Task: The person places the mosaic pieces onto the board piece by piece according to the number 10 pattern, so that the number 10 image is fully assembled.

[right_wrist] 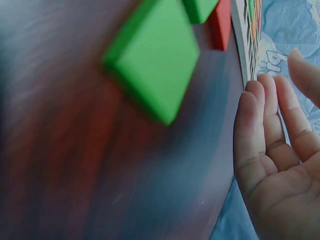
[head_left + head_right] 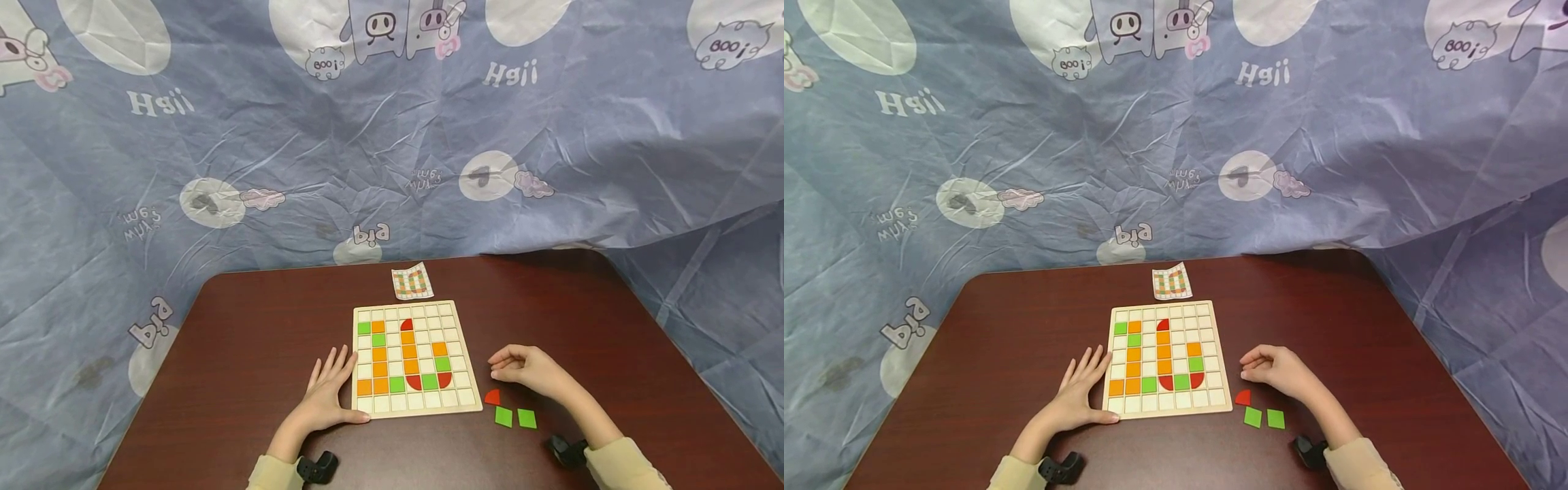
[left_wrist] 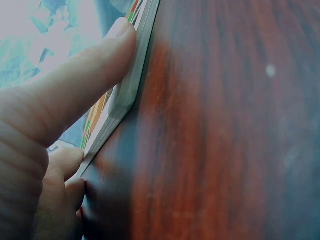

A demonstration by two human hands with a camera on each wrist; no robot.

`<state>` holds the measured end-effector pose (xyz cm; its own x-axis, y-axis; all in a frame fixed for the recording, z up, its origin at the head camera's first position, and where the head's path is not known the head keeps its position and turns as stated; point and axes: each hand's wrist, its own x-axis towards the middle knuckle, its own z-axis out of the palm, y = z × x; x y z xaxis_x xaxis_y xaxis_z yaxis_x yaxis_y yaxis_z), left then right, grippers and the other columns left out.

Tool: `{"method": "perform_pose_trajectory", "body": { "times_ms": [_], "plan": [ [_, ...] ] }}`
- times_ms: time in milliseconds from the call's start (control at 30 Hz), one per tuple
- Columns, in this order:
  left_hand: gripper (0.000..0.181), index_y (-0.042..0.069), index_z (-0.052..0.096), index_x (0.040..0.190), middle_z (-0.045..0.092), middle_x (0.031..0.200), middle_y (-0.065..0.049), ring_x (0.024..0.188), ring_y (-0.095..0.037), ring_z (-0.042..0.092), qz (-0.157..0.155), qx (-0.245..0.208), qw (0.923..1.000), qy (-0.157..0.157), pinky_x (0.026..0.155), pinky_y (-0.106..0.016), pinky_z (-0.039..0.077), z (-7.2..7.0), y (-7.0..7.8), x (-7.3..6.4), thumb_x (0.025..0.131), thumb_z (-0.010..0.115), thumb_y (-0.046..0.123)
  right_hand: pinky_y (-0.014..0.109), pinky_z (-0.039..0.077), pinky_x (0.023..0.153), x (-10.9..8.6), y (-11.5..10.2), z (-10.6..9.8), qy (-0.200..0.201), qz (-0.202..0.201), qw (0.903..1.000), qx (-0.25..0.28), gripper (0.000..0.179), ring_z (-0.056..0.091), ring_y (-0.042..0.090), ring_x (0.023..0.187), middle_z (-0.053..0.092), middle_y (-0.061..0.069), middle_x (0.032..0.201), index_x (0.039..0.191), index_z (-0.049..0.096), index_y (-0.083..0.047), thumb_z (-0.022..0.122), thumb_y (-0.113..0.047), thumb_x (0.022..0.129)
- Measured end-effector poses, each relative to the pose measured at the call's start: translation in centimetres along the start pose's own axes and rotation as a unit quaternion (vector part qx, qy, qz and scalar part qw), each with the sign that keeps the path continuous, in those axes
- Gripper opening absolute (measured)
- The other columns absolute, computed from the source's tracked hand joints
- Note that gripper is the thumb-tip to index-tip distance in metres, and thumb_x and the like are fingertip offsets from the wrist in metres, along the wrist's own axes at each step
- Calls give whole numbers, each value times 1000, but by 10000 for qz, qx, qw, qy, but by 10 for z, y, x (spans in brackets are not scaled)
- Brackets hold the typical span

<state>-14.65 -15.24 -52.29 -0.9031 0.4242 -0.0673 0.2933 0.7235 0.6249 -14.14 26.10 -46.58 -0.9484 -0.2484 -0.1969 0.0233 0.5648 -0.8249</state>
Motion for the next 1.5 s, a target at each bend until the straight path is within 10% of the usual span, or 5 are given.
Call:
{"method": "perform_pose_trajectory", "body": {
  "times_ms": [667, 1033, 1500],
  "plan": [
    [119, 10, 23, 157, 12, 165, -17, 153, -39, 3, 76, -35, 10000, 15, 119, -61, -1, 0, 1, -1, 66, 87, 51, 21, 53, 74, -57, 31, -6, -459, -215, 9987, -29, 38, 57, 3, 88, 64, 8, 105, 109, 67, -4, 82, -23, 79],
    [119, 11, 23, 158, 11, 165, -17, 153, -38, 2, 0, -13, 10000, -24, 119, -61, -2, 0, 1, -1, 66, 86, 52, 20, 51, 73, -61, 33, 6, -64, -543, 9951, -829, 32, 52, 0, 85, 59, -5, 97, 101, 66, -16, 84, -18, 75],
    [119, 10, 22, 158, 10, 165, -17, 153, -38, 1, 23, -49, 10000, -38, 119, -62, -2, -1, 1, -1, 67, 86, 53, 22, 48, 61, -55, 25, 1, -262, -260, 9974, -619, 23, 53, 1, 72, 61, 1, 84, 92, 66, -9, 81, -10, 75]
  ]
}}
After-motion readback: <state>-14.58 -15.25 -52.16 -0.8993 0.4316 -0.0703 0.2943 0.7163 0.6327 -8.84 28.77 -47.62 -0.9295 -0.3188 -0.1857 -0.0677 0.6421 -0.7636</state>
